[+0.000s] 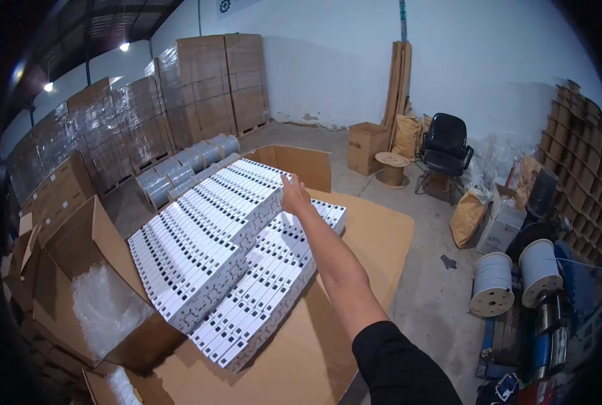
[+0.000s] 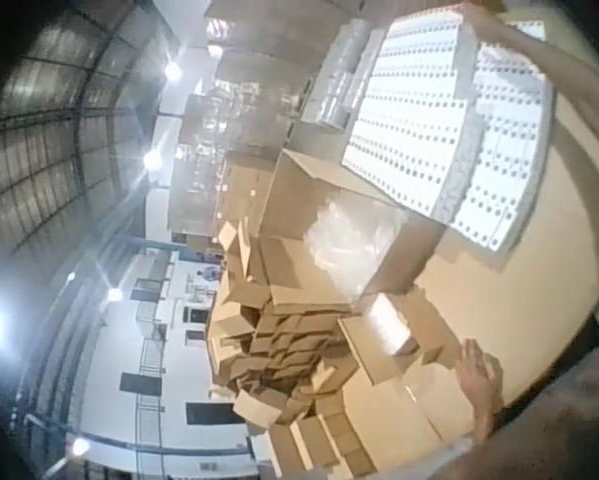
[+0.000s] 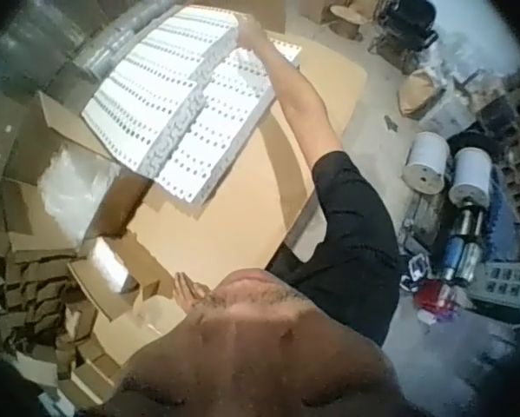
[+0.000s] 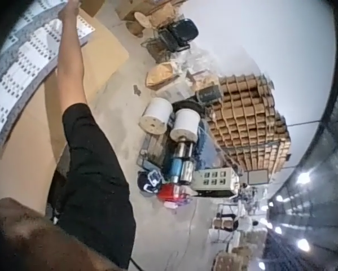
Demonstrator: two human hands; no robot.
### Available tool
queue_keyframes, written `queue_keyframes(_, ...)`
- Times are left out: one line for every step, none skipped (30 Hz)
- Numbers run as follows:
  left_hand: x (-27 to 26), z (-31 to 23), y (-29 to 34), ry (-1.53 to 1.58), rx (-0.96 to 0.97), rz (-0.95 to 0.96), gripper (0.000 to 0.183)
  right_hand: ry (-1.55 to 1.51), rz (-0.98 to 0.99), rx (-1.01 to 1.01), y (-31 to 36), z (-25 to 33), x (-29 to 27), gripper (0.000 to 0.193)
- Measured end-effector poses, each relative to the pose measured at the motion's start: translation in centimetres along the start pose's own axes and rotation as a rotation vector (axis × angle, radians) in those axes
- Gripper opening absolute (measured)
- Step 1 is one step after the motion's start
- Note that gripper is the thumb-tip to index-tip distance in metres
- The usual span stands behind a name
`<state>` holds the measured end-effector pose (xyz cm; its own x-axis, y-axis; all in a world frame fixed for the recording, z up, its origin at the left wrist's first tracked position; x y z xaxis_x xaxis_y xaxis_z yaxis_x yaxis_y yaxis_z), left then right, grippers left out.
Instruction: Package small white boxes into larger cardboard boxes.
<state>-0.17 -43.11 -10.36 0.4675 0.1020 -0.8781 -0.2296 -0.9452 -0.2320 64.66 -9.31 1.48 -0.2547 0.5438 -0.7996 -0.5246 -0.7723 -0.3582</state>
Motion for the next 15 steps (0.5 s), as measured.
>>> queue_keyframes(0.0,0.1,0.0,-0.029,0.040,0.015,0.052,0.033,0.053,0.032,-0.2,-0.3,0.6,0.072)
queue_keyframes(0.3,0.4,0.1,-0.058,0.080,0.032,0.053,0.067,0.108,0.065,-0.3,-0.7,1.4,0.073)
queue_keyframes(0.9,1.1,0.2,-0.059,0.080,0.030,0.053,0.091,0.142,0.051,-0.3,-0.6,1.6,0.074)
queue_keyframes(1.3,1.4,0.5,-0.089,0.150,-0.048,0.055,0.088,0.142,0.048,-0.4,-0.9,1.7,0.074)
queue_keyframes(1.2,1.0,0.3,-0.116,0.225,-0.127,0.057,0.126,0.134,0.028,-0.7,-1.4,1.6,0.074)
queue_keyframes(1.2,1.3,0.1,-0.115,0.226,-0.131,0.057,0.164,0.128,0.007,-1.1,-1.8,1.7,0.074)
queue_keyframes(1.1,1.1,0.1,-0.144,0.276,-0.123,0.058,0.163,0.124,0.005,-1.4,-2.2,1.9,0.074)
queue_keyframes(1.1,0.6,0.2,-0.173,0.321,-0.112,0.058,0.144,0.097,-0.004,-1.6,-2.4,1.9,0.072)
queue_keyframes(1.1,0.2,0.3,-0.173,0.317,-0.115,0.058,0.126,0.071,-0.014,-1.9,-2.5,2.0,0.069)
queue_keyframes(1.1,0.3,0.4,-0.170,0.245,-0.112,0.058,0.125,0.071,-0.018,-2.2,-2.7,2.3,0.069)
queue_keyframes(1.1,0.5,0.2,-0.166,0.180,-0.107,0.058,0.120,0.019,-0.027,-2.7,-3.4,2.3,0.067)
queue_keyframes(0.6,0.3,-0.1,-0.167,0.183,-0.110,0.058,0.112,-0.034,-0.038,-3.2,-3.8,2.3,0.064)
queue_keyframes(0.3,0.1,-0.4,-0.162,0.183,-0.052,0.055,0.109,-0.038,-0.036,-3.7,-4.6,2.4,0.064)
queue_keyframes(0.4,0.0,-0.7,-0.158,0.178,0.008,0.052,0.048,-0.084,-0.095,-3.9,-5.1,2.3,0.058)
queue_keyframes(0.8,0.5,-0.4,-0.166,0.171,0.000,0.052,-0.021,-0.129,-0.162,-4.0,-5.0,2.1,0.052)
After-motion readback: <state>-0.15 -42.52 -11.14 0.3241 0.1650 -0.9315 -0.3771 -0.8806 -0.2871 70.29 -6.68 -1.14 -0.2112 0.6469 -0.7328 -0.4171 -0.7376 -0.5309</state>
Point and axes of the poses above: each hand's wrist, its own y-axis away from the middle knuckle, its own x-axis out of the palm, z = x × y, the point moved 8 cm from there along -y, towards the middle knuckle, and after that the axes turned 3 degrees about z, right-handed, at the moved point
